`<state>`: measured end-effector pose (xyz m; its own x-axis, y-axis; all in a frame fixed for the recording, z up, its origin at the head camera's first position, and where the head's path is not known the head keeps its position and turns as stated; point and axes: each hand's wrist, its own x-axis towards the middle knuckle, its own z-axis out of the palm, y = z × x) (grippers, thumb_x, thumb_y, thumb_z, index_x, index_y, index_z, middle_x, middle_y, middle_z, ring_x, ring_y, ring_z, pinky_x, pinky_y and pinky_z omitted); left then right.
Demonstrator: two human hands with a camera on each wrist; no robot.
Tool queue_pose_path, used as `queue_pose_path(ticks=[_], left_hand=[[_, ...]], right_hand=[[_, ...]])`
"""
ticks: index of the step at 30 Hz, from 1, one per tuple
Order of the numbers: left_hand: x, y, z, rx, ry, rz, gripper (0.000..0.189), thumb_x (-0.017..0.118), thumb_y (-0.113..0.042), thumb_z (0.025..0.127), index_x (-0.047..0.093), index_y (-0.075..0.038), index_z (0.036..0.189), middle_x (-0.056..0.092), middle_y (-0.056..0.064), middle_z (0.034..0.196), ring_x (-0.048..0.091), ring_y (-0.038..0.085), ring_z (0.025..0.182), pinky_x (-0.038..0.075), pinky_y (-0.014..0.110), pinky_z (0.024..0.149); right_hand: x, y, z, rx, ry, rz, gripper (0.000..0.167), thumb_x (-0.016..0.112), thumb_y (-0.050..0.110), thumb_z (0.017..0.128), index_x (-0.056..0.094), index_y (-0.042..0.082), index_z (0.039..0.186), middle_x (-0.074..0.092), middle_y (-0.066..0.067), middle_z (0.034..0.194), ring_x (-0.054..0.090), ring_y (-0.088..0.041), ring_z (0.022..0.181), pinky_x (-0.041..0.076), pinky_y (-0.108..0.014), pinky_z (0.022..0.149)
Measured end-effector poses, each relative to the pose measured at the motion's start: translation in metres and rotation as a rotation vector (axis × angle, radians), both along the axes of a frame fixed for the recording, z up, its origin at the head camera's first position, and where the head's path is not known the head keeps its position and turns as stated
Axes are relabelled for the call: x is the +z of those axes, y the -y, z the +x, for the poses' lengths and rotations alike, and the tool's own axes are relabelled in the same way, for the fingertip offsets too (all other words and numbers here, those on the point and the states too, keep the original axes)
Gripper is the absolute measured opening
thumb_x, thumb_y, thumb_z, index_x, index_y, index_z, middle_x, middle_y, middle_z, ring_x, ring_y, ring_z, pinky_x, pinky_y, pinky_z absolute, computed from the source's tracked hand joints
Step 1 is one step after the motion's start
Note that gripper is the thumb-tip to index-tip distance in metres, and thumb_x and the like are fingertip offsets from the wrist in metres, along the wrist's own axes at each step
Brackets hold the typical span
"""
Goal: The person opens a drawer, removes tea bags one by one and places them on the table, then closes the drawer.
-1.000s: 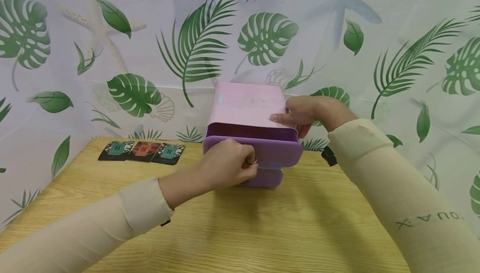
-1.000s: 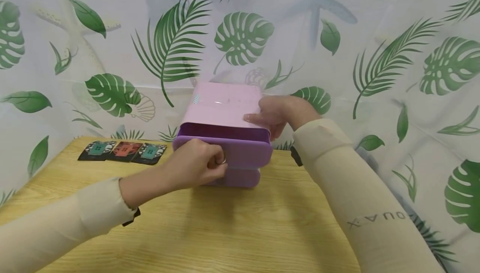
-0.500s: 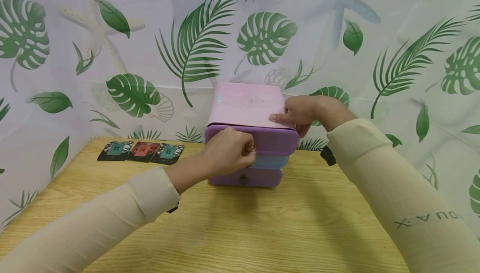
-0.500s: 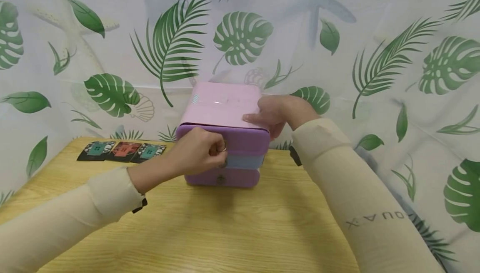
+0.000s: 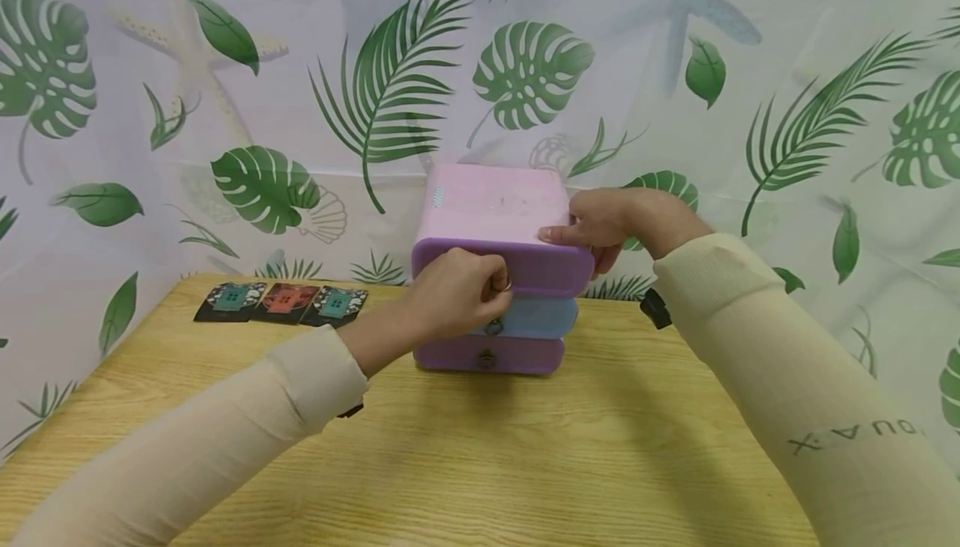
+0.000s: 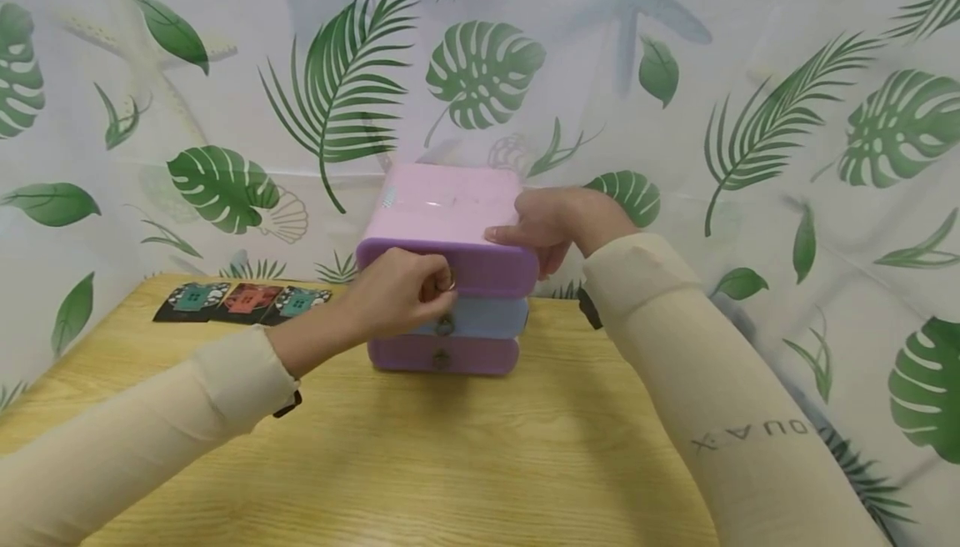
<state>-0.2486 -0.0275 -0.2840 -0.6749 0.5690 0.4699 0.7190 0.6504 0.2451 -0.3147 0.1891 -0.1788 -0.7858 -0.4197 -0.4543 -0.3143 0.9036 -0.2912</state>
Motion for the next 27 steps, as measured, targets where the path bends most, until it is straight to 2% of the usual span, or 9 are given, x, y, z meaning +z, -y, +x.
queue_pose_path(ticks=[3,7,9,12,16,21,27], left_hand=[[-0.006,0.005,0.007,-0.015,-0.033,-0.028,0.011,0.069,-0.018,0.092,0.068,-0.009,0.098,0.066,-0.003,0.078,0.059,0.007,0.067,0.049,0.023,0.061],[-0.018,0.011,0.019,-0.031,-0.172,-0.058,0.025,0.072,-0.019,0.091,0.066,-0.009,0.113,0.065,-0.002,0.081,0.061,0.008,0.069,0.05,0.024,0.059],[-0.024,0.012,0.025,-0.041,-0.25,-0.054,0.025,0.073,-0.019,0.09,0.066,-0.01,0.112,0.066,-0.003,0.081,0.061,0.008,0.068,0.049,0.024,0.057],[-0.032,0.012,0.031,-0.063,-0.296,-0.047,0.018,0.073,-0.018,0.089,0.068,-0.01,0.105,0.065,-0.003,0.08,0.06,0.007,0.066,0.048,0.022,0.056],[-0.043,0.01,0.038,-0.049,-0.264,-0.095,0.013,0.07,-0.02,0.09,0.069,-0.01,0.098,0.064,-0.003,0.08,0.059,0.008,0.065,0.049,0.023,0.056],[-0.057,0.007,0.041,0.018,-0.173,-0.193,0.016,0.069,-0.025,0.091,0.069,-0.01,0.098,0.064,-0.002,0.082,0.063,0.012,0.069,0.051,0.028,0.055],[-0.064,0.003,0.039,0.089,-0.117,-0.302,0.039,0.07,-0.029,0.09,0.067,-0.005,0.12,0.071,0.005,0.099,0.07,0.018,0.084,0.057,0.035,0.062]], right_hand=[[0.001,0.001,0.0,0.0,0.001,0.0,0.051,0.043,0.045,0.105,0.057,-0.004,0.111,0.074,-0.014,0.089,0.074,-0.019,0.071,0.06,-0.036,0.072],[0.001,0.002,0.0,0.008,-0.012,0.017,0.052,0.044,0.046,0.105,0.059,-0.004,0.108,0.074,-0.013,0.087,0.074,-0.019,0.071,0.06,-0.036,0.072],[0.002,0.001,0.0,0.011,-0.022,0.024,0.053,0.044,0.047,0.105,0.061,-0.004,0.106,0.074,-0.012,0.085,0.073,-0.018,0.069,0.06,-0.036,0.072],[0.002,0.001,0.0,0.01,-0.016,0.008,0.051,0.043,0.045,0.105,0.06,-0.003,0.107,0.074,-0.012,0.084,0.073,-0.019,0.069,0.06,-0.036,0.072],[0.001,0.0,0.0,0.005,-0.008,0.003,0.052,0.043,0.046,0.105,0.059,-0.003,0.109,0.074,-0.012,0.085,0.073,-0.019,0.069,0.06,-0.036,0.071],[-0.001,0.0,0.0,0.009,-0.017,0.022,0.054,0.044,0.048,0.104,0.06,-0.003,0.108,0.074,-0.012,0.086,0.073,-0.018,0.069,0.06,-0.035,0.072],[0.0,-0.001,-0.001,0.009,-0.022,0.024,0.054,0.043,0.048,0.105,0.061,-0.004,0.107,0.074,-0.012,0.085,0.073,-0.018,0.069,0.06,-0.035,0.072]])
